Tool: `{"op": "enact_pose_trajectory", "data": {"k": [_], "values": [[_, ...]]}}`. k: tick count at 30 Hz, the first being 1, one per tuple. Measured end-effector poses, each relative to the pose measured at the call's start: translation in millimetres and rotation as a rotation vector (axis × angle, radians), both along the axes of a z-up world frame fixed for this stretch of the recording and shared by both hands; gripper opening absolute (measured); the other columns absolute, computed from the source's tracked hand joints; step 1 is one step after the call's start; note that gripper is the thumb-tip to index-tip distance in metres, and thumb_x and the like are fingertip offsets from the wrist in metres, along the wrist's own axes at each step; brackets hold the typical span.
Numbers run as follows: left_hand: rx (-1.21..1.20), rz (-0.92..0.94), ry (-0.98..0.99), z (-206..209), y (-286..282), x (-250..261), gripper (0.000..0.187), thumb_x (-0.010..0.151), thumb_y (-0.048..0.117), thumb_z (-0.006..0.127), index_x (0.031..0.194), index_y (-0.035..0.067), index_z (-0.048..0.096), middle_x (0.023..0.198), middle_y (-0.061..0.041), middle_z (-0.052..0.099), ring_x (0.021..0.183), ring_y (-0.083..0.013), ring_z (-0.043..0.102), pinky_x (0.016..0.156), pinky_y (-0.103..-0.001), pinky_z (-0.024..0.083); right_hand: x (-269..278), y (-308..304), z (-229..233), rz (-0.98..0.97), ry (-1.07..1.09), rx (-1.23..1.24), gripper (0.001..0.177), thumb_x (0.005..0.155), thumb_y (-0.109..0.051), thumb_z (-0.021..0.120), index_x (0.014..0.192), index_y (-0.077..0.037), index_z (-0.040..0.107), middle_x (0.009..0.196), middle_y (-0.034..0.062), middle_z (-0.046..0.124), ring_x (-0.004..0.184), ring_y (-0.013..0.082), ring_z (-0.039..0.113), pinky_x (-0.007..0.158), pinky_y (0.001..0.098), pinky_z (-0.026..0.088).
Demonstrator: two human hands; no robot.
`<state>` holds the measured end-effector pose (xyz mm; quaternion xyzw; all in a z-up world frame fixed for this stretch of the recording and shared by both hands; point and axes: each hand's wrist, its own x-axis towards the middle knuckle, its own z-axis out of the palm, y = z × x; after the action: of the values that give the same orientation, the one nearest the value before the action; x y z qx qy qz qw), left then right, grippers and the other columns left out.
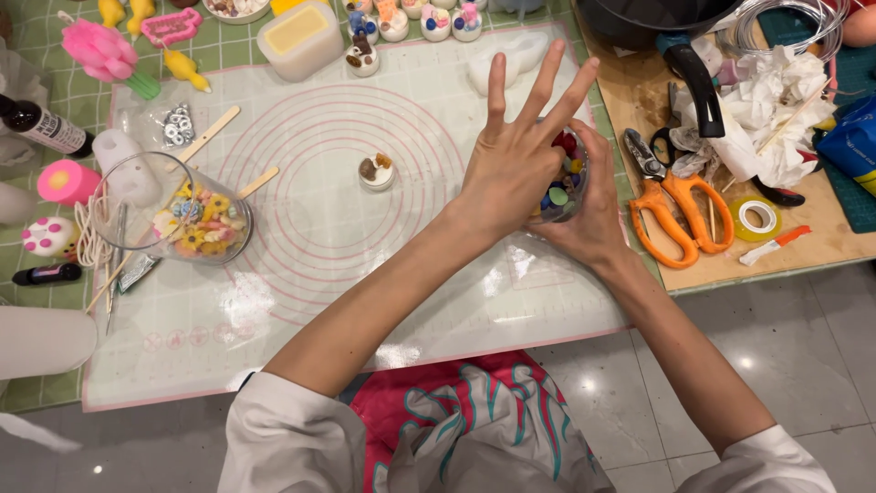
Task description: Decorating small candles with tiny wax pieces using tweezers.
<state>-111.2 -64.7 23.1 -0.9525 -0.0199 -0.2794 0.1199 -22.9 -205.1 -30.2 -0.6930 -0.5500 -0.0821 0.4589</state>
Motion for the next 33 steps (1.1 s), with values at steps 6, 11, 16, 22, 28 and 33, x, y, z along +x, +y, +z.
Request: {"op": "enact_pose_trajectory", "data": {"k": [6, 11, 16, 22, 28, 33], "values": [[0.066, -0.013, -0.014, -3, 2, -1, 0.006, 0.084, 0.014, 0.072, 0.084, 0.012, 0.078, 0.177, -0.003, 0.021, 0.164, -0.0360, 0.006, 0.126, -0.074, -0.007, -1, -3, -2, -0.011, 0.003, 0.003, 0.121, 0.064, -0.027, 0.103, 0.156, -0.003, 0.028, 0.154, 0.0189, 0.041, 0.143, 0.0374, 0.046, 0.120, 0.0471, 0.043], [0.043, -0.043, -0.036, -6, 5, -9, 0.008, 0.086, 0.012, 0.071, 0.084, 0.015, 0.078, 0.174, -0.001, 0.021, 0.164, -0.0339, 0.005, 0.126, -0.072, -0.009, -2, -2, -5, -0.009, -0.022, -0.005, 0.119, 0.065, -0.027, 0.103, 0.155, -0.003, 0.030, 0.152, 0.0194, 0.041, 0.142, 0.0382, 0.047, 0.119, 0.0469, 0.044], [-0.022, -0.054, -0.057, -9, 1, -9, 0.008, 0.087, 0.012, 0.071, 0.086, 0.016, 0.079, 0.174, -0.001, 0.023, 0.163, -0.0336, 0.005, 0.125, -0.071, -0.009, -3, -3, -5, -0.001, -0.083, 0.013, 0.120, 0.063, -0.026, 0.102, 0.155, -0.003, 0.029, 0.153, 0.0194, 0.041, 0.142, 0.0389, 0.045, 0.120, 0.0485, 0.041], [0.024, -0.046, -0.031, 0, 9, -12, 0.008, 0.085, 0.014, 0.073, 0.090, 0.017, 0.079, 0.175, -0.003, 0.026, 0.164, -0.0339, 0.006, 0.125, -0.072, -0.009, 0, -3, -9, -0.017, -0.086, -0.004, 0.118, 0.064, -0.021, 0.098, 0.158, -0.004, 0.028, 0.157, 0.0180, 0.042, 0.144, 0.0374, 0.045, 0.122, 0.0478, 0.041], [-0.792, -0.229, 0.035, 21, 40, -32, 0.016, 0.081, 0.032, 0.082, 0.083, 0.016, 0.079, 0.164, -0.013, 0.026, 0.155, -0.0383, 0.011, 0.119, -0.070, 0.000, 3, -3, -11, -0.004, 0.134, -0.045, 0.122, 0.066, -0.029, 0.100, 0.158, -0.001, 0.025, 0.151, 0.0207, 0.040, 0.143, 0.0336, 0.047, 0.124, 0.0434, 0.043], [-1.485, -0.471, 0.024, 21, 73, -56, 0.023, 0.093, 0.036, 0.076, 0.102, 0.015, 0.077, 0.169, -0.011, 0.029, 0.155, -0.0295, 0.029, 0.121, -0.051, 0.029, 13, 2, -22, 0.036, 0.296, 0.037, 0.116, 0.074, -0.020, 0.097, 0.161, 0.000, 0.024, 0.162, 0.0214, 0.038, 0.154, 0.0319, 0.041, 0.131, 0.0424, 0.036]]}}
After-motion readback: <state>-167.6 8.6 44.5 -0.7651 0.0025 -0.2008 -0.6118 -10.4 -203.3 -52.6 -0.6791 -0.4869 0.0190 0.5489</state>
